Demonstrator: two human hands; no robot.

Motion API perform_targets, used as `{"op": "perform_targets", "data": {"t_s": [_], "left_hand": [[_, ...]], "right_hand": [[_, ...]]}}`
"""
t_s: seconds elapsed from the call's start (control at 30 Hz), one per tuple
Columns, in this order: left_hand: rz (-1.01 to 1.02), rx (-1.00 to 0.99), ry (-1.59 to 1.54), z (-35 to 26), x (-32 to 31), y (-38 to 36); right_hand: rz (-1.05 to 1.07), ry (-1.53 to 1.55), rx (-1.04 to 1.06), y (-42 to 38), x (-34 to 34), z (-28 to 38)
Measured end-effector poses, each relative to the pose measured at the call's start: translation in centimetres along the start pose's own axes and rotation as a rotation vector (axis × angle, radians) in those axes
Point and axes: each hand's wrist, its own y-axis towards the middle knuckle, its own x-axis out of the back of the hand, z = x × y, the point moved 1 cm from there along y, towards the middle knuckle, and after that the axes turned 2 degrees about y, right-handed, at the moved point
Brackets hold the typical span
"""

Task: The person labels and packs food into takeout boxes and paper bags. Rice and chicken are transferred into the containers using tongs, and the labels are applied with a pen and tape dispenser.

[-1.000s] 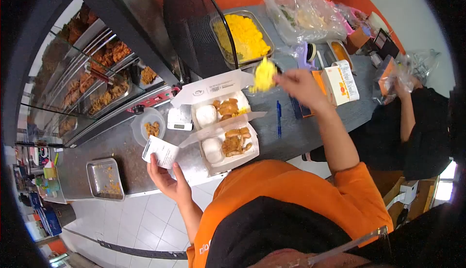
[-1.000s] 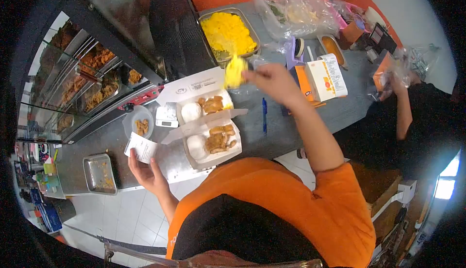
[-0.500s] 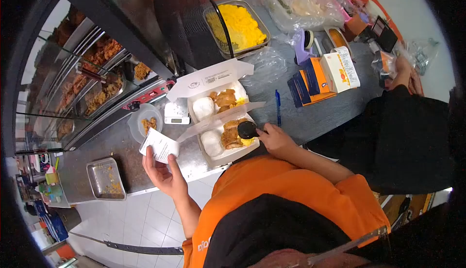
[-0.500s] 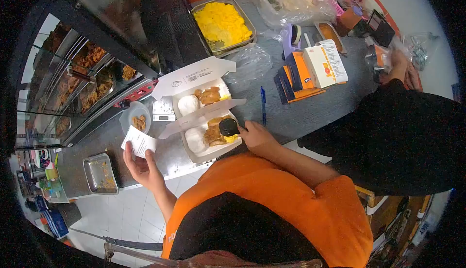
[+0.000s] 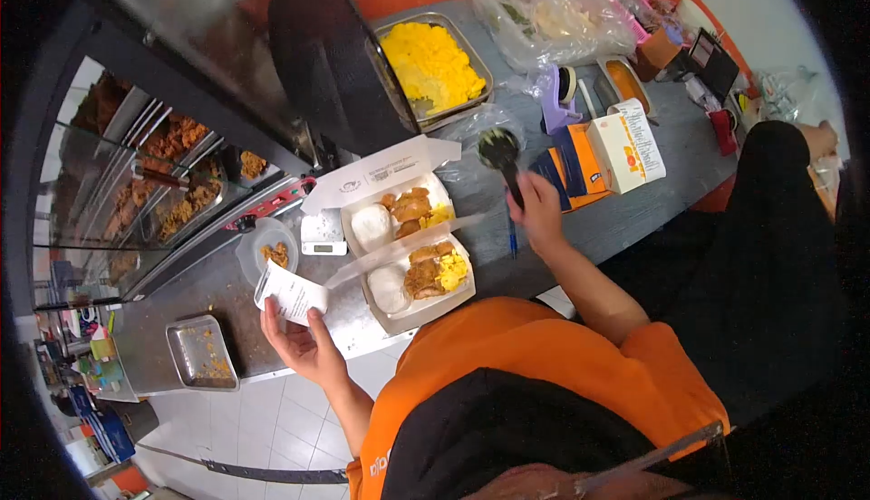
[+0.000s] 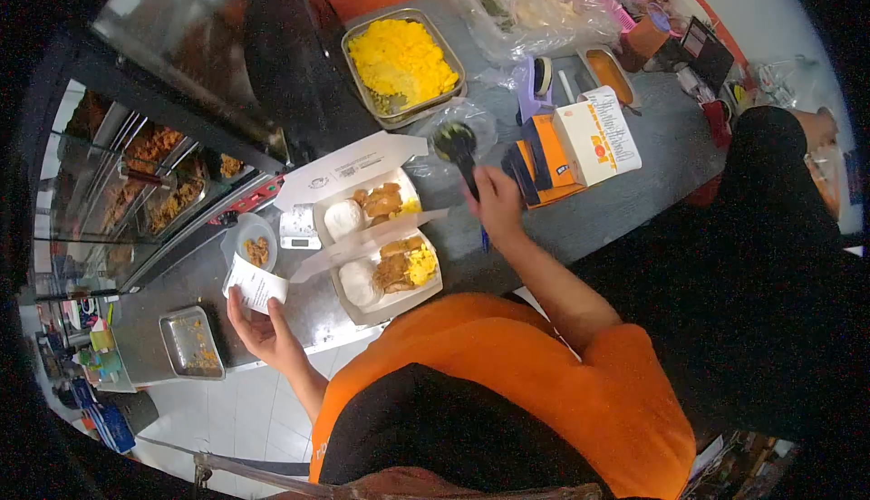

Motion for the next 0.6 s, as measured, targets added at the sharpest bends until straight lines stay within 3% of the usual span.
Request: {"op": "perform_targets", "data": {"t_s": [0.1,0.17,0.2,0.23,0.37,0.43,0.47,0.5,0.57,0.6], "left_hand": [[0.053,0.004,-0.061,-0.6,-1.2,0.1],[0.069,-0.02,-0.034,-1.6,-2.0,0.3],[0.084,-0.031,0.003,-2.1,-2.3,0.4],[0.088,-0.033,-0.026,-2.3,-2.7,0.4],[0.153,-0.035,0.01,-3.8,-3.8,0.6],[0.161,-0.018,-0.05,-4.4,-4.7,1.0],[0.176,0.006,-0.113,-4.5,-5.1,1.2],[0.199,0.023,-0.139,-4.5,-5.4,1.5],[0.221,0.066,-0.166,-4.7,-6.3,2.4],[0.224,0.095,-0.18,-4.8,-6.6,2.8]], "right_hand": [[-0.097,0.106,-0.119,7.1,-4.3,0.9],[0.026,-0.21,-0.049,13.1,-5.6,-0.6],[-0.049,-0.541,0.154,16.3,-5.9,-2.0],[-0.137,-0.64,0.362,16.7,-6.9,0.7],[-0.62,-0.64,0.72,25.4,-5.6,7.8],[-0.697,-0.741,0.652,31.8,-2.3,8.0],[-0.597,-0.95,0.468,35.2,0.3,7.0],[-0.548,-1.081,0.439,37.4,2.3,6.1],[-0.208,-1.533,0.16,43.5,6.7,3.9],[-0.219,-1.511,0.256,45.5,8.8,1.9]]}}
